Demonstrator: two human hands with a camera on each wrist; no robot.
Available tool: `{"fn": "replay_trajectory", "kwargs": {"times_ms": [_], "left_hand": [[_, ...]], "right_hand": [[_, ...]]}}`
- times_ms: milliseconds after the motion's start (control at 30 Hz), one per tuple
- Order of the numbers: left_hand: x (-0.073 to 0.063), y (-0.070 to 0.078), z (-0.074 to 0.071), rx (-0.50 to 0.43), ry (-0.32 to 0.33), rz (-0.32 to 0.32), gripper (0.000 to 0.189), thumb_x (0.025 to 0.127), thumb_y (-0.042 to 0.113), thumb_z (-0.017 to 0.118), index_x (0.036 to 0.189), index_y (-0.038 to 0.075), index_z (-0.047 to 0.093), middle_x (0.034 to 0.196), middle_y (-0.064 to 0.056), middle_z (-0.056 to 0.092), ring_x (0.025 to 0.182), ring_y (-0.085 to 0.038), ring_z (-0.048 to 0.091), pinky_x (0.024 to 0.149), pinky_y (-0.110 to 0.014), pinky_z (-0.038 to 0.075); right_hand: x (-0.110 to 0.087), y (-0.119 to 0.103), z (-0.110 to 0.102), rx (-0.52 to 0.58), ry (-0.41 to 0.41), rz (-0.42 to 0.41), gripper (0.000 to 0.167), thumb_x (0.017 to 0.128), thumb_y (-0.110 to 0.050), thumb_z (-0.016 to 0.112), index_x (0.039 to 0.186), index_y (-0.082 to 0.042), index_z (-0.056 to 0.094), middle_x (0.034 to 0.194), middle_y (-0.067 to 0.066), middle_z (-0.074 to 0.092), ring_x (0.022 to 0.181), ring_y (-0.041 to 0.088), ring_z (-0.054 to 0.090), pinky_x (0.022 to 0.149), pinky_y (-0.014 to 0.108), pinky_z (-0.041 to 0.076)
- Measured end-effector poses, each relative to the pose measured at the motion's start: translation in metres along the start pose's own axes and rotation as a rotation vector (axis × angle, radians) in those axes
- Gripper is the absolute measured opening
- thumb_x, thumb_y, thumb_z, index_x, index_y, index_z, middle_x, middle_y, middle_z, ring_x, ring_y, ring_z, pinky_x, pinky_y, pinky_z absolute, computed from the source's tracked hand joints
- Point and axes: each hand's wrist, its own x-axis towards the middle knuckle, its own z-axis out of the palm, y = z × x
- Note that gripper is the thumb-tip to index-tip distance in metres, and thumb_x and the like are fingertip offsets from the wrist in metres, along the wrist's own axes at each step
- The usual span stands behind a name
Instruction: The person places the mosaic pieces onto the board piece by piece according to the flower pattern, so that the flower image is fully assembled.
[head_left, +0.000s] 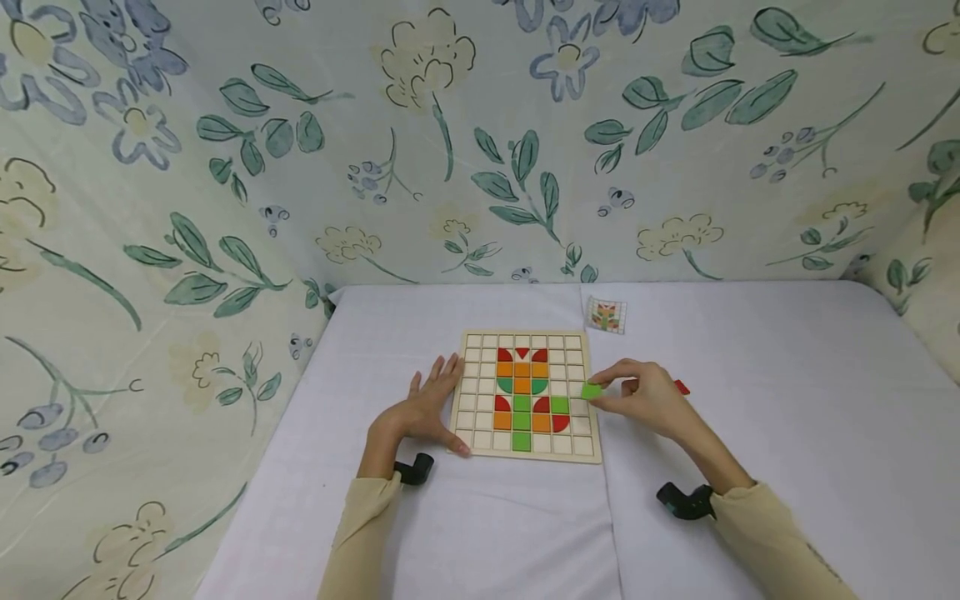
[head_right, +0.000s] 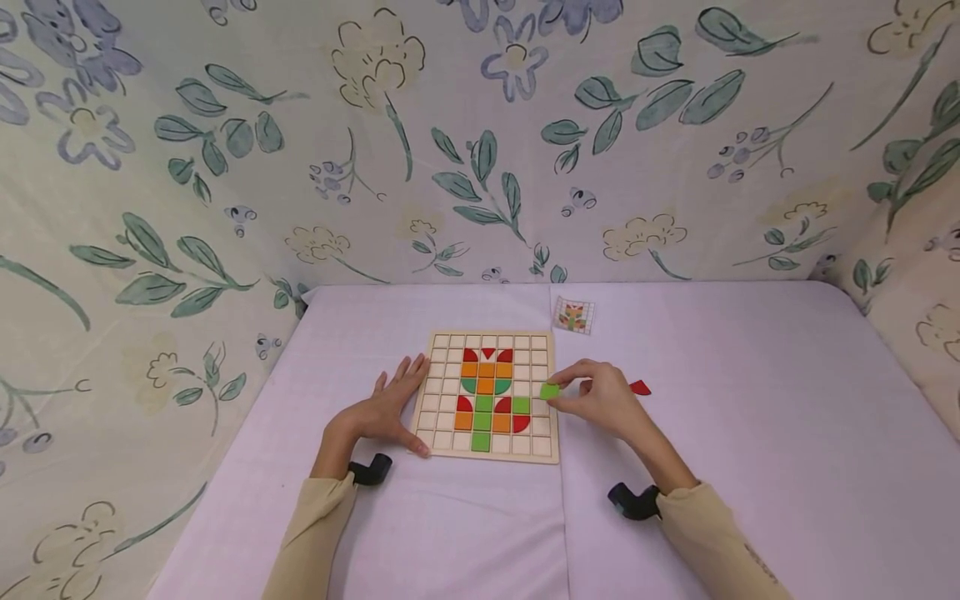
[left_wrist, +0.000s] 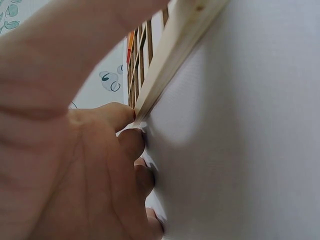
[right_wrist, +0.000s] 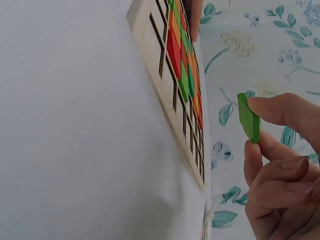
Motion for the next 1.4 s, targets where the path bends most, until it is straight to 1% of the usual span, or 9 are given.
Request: {"fn": "replay_trajectory", "kwargs": {"times_ms": [267,367,500,567,633,800,1000,1233,1400], "left_hand": [[0.001,-0.001,0.001,0.009,0.009,0.007,0.149,0.061,0.045,0.100,0.168,0.012,0.001,0.176,-0.005,-0.007,0.163,-0.029,-0.015,0.130,-0.061,-0.010],[0.001,0.000,0.001,0.011,0.004,0.007,0.149,0.061,0.046,0.100,0.167,0.012,0.000,0.176,-0.006,-0.007,0.163,-0.030,-0.015,0.130,-0.061,-0.010],[-0.001,0.000,0.000,0.004,-0.004,0.012,0.149,0.062,0.046,0.099,0.167,0.011,-0.001,0.176,-0.006,-0.008,0.162,-0.031,-0.016,0.129,-0.062,-0.010],[-0.001,-0.001,-0.001,-0.001,-0.006,0.022,0.148,0.063,0.046,0.099,0.167,0.011,-0.001,0.176,-0.007,-0.008,0.162,-0.031,-0.016,0.129,-0.063,-0.010],[-0.001,-0.001,-0.001,-0.003,-0.005,0.032,0.148,0.064,0.046,0.098,0.167,0.011,-0.001,0.176,-0.007,-0.008,0.162,-0.031,-0.016,0.129,-0.063,-0.010],[0.000,-0.002,0.000,0.013,-0.007,0.030,0.148,0.064,0.046,0.098,0.167,0.011,-0.002,0.176,-0.007,-0.009,0.162,-0.031,-0.015,0.129,-0.063,-0.010],[0.000,-0.002,0.000,0.011,-0.009,0.027,0.148,0.063,0.045,0.099,0.167,0.011,-0.002,0.176,-0.007,-0.009,0.163,-0.030,-0.016,0.129,-0.062,-0.010],[0.001,-0.003,0.001,0.013,-0.011,0.022,0.148,0.064,0.045,0.098,0.167,0.011,-0.003,0.176,-0.007,-0.010,0.163,-0.030,-0.016,0.130,-0.062,-0.010],[0.001,-0.003,0.001,0.011,-0.015,0.026,0.148,0.064,0.046,0.098,0.167,0.011,-0.002,0.176,-0.007,-0.010,0.162,-0.030,-0.016,0.129,-0.062,-0.011]], "right_hand": [[0.027,-0.037,0.050,0.065,-0.109,-0.040,0.023,0.085,-0.015,0.085,0.105,-0.003,0.080,0.098,0.013,0.072,0.062,0.012,0.047,0.053,0.020,0.038],[0.035,-0.047,0.068,0.079,-0.146,-0.037,0.024,0.085,-0.015,0.085,0.105,-0.004,0.080,0.101,0.012,0.074,0.063,0.013,0.052,0.055,0.021,0.044],[0.043,-0.060,0.090,0.057,-0.168,-0.029,0.023,0.085,-0.017,0.086,0.106,-0.009,0.082,0.105,0.006,0.078,0.083,0.014,0.064,0.072,0.026,0.055],[0.047,-0.064,0.100,0.040,-0.160,-0.033,0.022,0.085,-0.016,0.086,0.105,-0.009,0.082,0.101,0.004,0.078,0.091,0.016,0.064,0.079,0.030,0.055],[0.050,-0.068,0.106,0.024,-0.149,-0.029,0.021,0.084,-0.015,0.086,0.104,-0.009,0.082,0.095,0.003,0.076,0.091,0.017,0.063,0.078,0.030,0.054],[0.055,-0.075,0.116,-0.007,-0.136,-0.022,0.020,0.083,-0.014,0.087,0.102,-0.009,0.082,0.088,0.003,0.070,0.080,0.014,0.056,0.069,0.025,0.046],[0.057,-0.076,0.117,-0.029,-0.130,-0.018,0.023,0.083,-0.017,0.088,0.104,-0.011,0.082,0.091,0.003,0.070,0.084,0.014,0.057,0.071,0.026,0.048],[0.055,-0.075,0.116,0.021,-0.113,0.014,0.021,0.083,-0.014,0.087,0.103,-0.009,0.083,0.086,0.002,0.068,0.079,0.013,0.056,0.069,0.025,0.046],[0.054,-0.075,0.119,0.036,-0.111,0.018,0.018,0.084,-0.012,0.086,0.102,-0.009,0.083,0.078,-0.001,0.067,0.071,0.012,0.056,0.061,0.023,0.044]]}}
